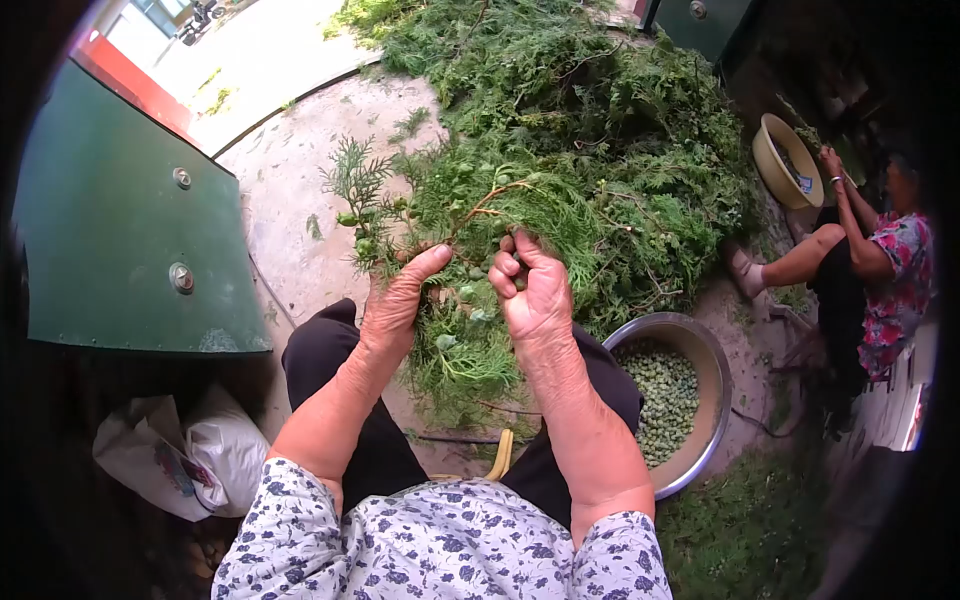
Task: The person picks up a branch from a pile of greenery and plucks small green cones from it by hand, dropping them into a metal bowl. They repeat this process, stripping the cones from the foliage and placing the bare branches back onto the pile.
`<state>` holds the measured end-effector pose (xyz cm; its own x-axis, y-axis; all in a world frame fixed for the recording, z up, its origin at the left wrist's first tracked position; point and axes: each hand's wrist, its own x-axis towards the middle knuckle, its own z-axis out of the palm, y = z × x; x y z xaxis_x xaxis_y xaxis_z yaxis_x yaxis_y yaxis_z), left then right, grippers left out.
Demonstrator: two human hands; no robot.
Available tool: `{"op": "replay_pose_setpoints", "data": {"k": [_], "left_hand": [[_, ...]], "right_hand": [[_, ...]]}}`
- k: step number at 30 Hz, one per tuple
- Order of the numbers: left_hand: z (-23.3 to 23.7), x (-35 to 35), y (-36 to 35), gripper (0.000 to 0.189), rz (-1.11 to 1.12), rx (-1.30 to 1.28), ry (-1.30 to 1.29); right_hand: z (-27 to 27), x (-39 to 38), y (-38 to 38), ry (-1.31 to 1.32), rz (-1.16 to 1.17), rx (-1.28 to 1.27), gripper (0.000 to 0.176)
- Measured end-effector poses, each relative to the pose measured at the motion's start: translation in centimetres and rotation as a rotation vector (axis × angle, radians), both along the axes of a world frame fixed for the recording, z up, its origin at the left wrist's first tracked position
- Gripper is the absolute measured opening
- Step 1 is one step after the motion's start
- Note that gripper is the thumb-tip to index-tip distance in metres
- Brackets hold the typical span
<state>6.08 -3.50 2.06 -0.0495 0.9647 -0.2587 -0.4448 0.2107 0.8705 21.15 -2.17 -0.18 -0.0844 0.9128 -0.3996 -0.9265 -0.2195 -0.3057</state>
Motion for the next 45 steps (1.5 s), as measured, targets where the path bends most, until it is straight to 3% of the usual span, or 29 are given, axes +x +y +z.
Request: {"op": "replay_pose_setpoints", "data": {"k": [4, 7, 10, 14, 15, 16, 19, 23, 26, 28, 29, 31, 33, 35, 36, 39, 45], "left_hand": [[-0.2, -1.2, -2.4, 0.027, -0.074, -0.261, -0.025], [0.2, -1.3, -4.4, 0.03, -0.041, -0.281, 0.002], [-0.8, -1.6, -6.0, 0.028, -0.052, -0.245, -0.053], [-2.7, -2.2, -7.8, 0.026, -0.053, -0.237, -0.092], [-3.1, -2.5, -8.2, 0.025, -0.05, -0.239, -0.12], [-2.6, -2.7, -8.6, 0.025, -0.065, -0.241, -0.24], [-3.1, -3.7, -9.3, 0.027, -0.072, -0.284, -0.227], [-3.5, -4.2, -10.0, 0.036, -0.12, -0.218, -0.176], [-4.5, -4.0, -10.8, 0.037, -0.092, -0.072, -0.038], [-5.4, -3.5, -11.2, 0.034, -0.051, 0.098, 0.257], [-5.8, -3.6, -11.3, 0.034, -0.049, 0.099, 0.254], [-6.4, -3.7, -11.4, 0.032, -0.113, 0.285, 0.757], [-6.3, -3.3, -11.4, 0.029, -0.164, 0.271, 0.88], [-7.9, -2.8, -11.3, 0.025, -0.204, 0.3, 1.117], [-8.2, -2.8, -11.7, 0.02, -0.142, 0.442, 1.242], [-9.0, -2.9, -11.4, 0.014, -0.164, 0.557, 1.109], [-11.6, -3.0, -11.7, 0.011, -0.21, 0.406, 1.029]], "right_hand": [[2.8, 3.1, -2.2, -0.216, -0.083, 0.002, 0.01], [2.9, 8.3, -4.8, -0.348, -0.116, 0.071, 0.016], [0.4, 14.8, -8.2, -0.656, -0.216, 0.007, 0.019], [-4.5, 21.4, -14.7, -1.202, -0.18, -0.288, 0.033], [-8.3, 24.5, -16.1, -1.416, -0.169, -0.239, 0.038], [-8.8, 25.2, -17.7, -1.588, -0.12, -0.316, 0.039], [-14.4, 31.1, -22.5, -1.849, -0.01, -0.528, 0.032], [-15.4, 33.5, -26.0, -2.124, 0.057, -0.881, 0.032], [-12.2, 31.2, -26.3, -2.161, 0.025, -0.859, 0.032], [-11.6, 29.6, -23.9, -2.04, -0.272, -0.587, 0.03], [-10.1, 27.5, -22.0, -1.893, -0.288, -0.451, 0.028], [-2.8, 17.6, -17.8, -1.711, -0.311, -0.18, 0.021], [1.0, 9.7, -15.6, -1.566, -0.202, 0.099, 0.014], [3.2, 3.6, -14.9, -1.694, -0.036, 0.404, 0.013], [3.2, 1.3, -14.7, -1.703, 0.009, 0.521, 0.014], [2.3, -3.8, -14.3, -1.754, 0.008, 0.735, 0.019], [-0.8, -5.4, -13.9, -1.568, 0.156, 0.54, 0.026]]}}
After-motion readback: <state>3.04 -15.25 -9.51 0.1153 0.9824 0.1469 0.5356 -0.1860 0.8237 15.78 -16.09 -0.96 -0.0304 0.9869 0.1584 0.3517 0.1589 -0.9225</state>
